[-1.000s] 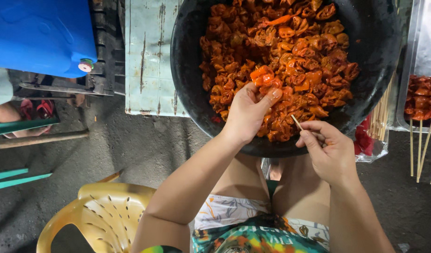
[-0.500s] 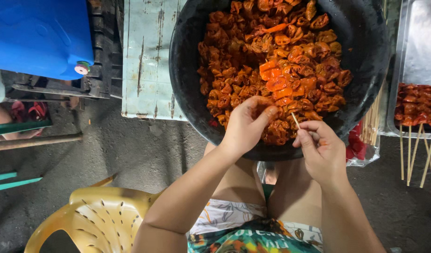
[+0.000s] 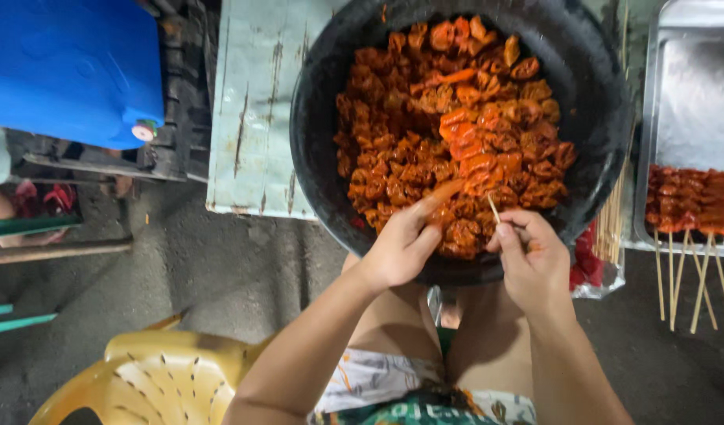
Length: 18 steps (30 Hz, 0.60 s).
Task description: The person skewers several pieces of processed animal intestines onto wooden sticks by hand and places the finished skewers on a metal tray.
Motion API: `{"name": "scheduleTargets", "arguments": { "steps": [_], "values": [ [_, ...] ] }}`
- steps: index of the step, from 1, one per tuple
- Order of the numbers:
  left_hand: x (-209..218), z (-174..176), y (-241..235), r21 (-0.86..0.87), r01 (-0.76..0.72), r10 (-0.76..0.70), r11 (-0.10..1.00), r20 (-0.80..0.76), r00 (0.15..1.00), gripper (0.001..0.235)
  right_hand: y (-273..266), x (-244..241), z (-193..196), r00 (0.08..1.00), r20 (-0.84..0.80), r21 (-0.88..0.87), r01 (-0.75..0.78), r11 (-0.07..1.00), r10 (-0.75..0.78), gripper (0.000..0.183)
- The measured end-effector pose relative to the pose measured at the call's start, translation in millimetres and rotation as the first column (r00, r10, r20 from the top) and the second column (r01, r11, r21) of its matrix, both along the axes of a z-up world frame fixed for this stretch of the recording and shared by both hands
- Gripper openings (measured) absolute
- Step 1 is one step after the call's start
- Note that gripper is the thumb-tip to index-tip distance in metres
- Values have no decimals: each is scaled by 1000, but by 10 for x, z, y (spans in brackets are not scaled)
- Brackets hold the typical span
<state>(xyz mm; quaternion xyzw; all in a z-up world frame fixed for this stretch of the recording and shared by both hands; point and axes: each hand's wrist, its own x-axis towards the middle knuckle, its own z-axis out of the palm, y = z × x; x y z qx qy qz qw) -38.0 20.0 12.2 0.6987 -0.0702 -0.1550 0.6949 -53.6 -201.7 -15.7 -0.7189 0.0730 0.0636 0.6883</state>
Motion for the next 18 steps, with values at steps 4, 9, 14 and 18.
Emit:
{"name": "scheduleTargets", "arguments": {
  "steps": [4,9,14,18],
  "values": [
    [-110,31,104,-66,42,-50,997,-117,992,71,-24,58,20,993,50,-176,110,978,-103,14],
    [13,-94,85,675,-363,-120,642,556,822,51,-98,87,10,998,-30,318,62,946,-55,13],
    [183,-179,-112,475,-315,147,821,358,922,35,-52,3,-37,996,-79,437,9,900,28,12],
    [412,-175,-351,-357,-250,182,900,-214,960,44,-44,-30,-41,992,-118,383,6,924,43,11]
  ]
}}
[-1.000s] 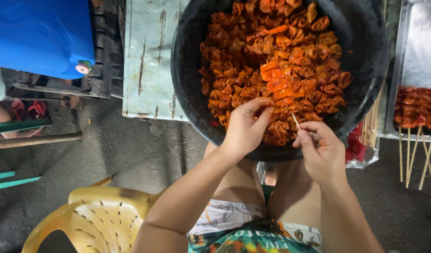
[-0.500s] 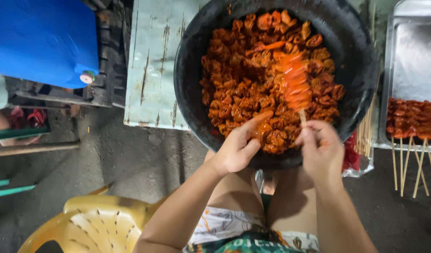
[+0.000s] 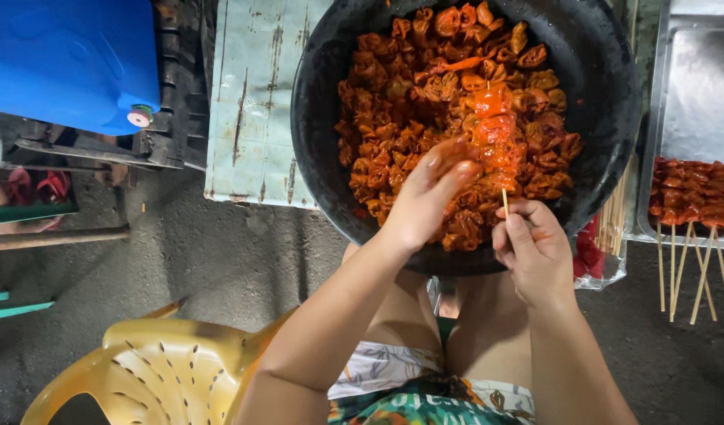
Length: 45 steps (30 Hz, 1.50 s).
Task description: The person skewers several pieces of processed animal intestines onto wooden sticks by hand and places the finished skewers on a metal tray.
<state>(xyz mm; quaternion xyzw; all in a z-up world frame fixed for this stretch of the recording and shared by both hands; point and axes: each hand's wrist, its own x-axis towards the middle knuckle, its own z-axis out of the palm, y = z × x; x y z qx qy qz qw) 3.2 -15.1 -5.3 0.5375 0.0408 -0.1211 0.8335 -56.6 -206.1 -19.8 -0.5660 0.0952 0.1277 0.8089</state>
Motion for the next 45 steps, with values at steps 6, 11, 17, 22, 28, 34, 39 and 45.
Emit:
{"name": "scheduleTargets", "arguments": {
  "steps": [6,11,17,22,28,34,39,45],
  "values": [
    [117,45,-213,-231,-9,15,973,24,1000,44,1,-11,15,999,-25,36,-40,999,41,11],
    [95,-11,-223,-237,-7,17,971,40,999,37,-21,-41,3,997,-36,73,-59,996,62,12],
    [96,26,-217,-151,-10,19,988,59,998,41,-24,-41,27,997,-60,85,-52,995,57,12],
    [93,92,-133,-246,63,-45,967,76,996,51,-62,-54,84,997,-53,45,-58,997,61,13],
    [-144,158,308,733,-124,-220,669,354,909,70,-187,-109,222,991,134,-434,45,900,15,14],
    [-442,-46,398,920,-279,-230,274,344,910,43,-421,-204,212,986,158,-502,122,856,-48,11],
    [-450,-91,328,895,-400,-243,199,440,864,36,-952,-347,262,952,227,-600,304,740,-207,13],
    [-443,-78,358,893,-397,-242,212,441,864,32,-1863,-446,262,964,87,-973,136,186,-252,14]
  ]
}}
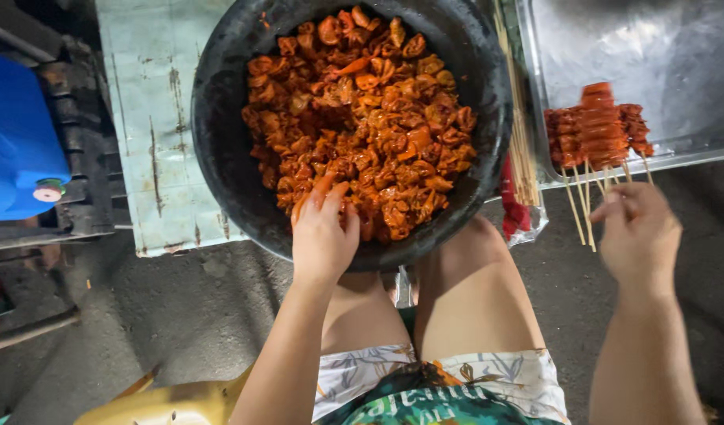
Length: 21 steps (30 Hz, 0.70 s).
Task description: The person skewers several pieces of processed animal intestines onto wooden sticks by hand and places the finished skewers on a metal tray.
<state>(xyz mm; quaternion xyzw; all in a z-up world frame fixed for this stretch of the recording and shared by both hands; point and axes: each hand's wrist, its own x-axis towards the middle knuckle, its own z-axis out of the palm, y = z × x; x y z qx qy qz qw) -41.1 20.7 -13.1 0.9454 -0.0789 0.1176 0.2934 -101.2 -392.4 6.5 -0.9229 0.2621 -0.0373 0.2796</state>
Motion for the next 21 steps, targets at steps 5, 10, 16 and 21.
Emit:
{"name": "scheduleTargets", "arguments": {
  "steps": [5,10,16,21],
  "values": [
    [-2,-19,-4,21,-5,5,1000,-3,1000,32,-729,91,-247,998,51,-136,-30,990,37,16],
    [16,-48,-9,32,3,-3,999,-25,1000,33,-1092,354,-522,961,-275,-391,-81,917,-33,23],
    [6,-53,-19,52,12,-10,999,-46,999,33,-872,545,-393,985,-61,-571,-168,804,163,19],
    [8,-47,-18,25,9,-8,1000,-39,999,34,-272,1444,-641,934,64,-186,-334,924,351,23]
  ]
}}
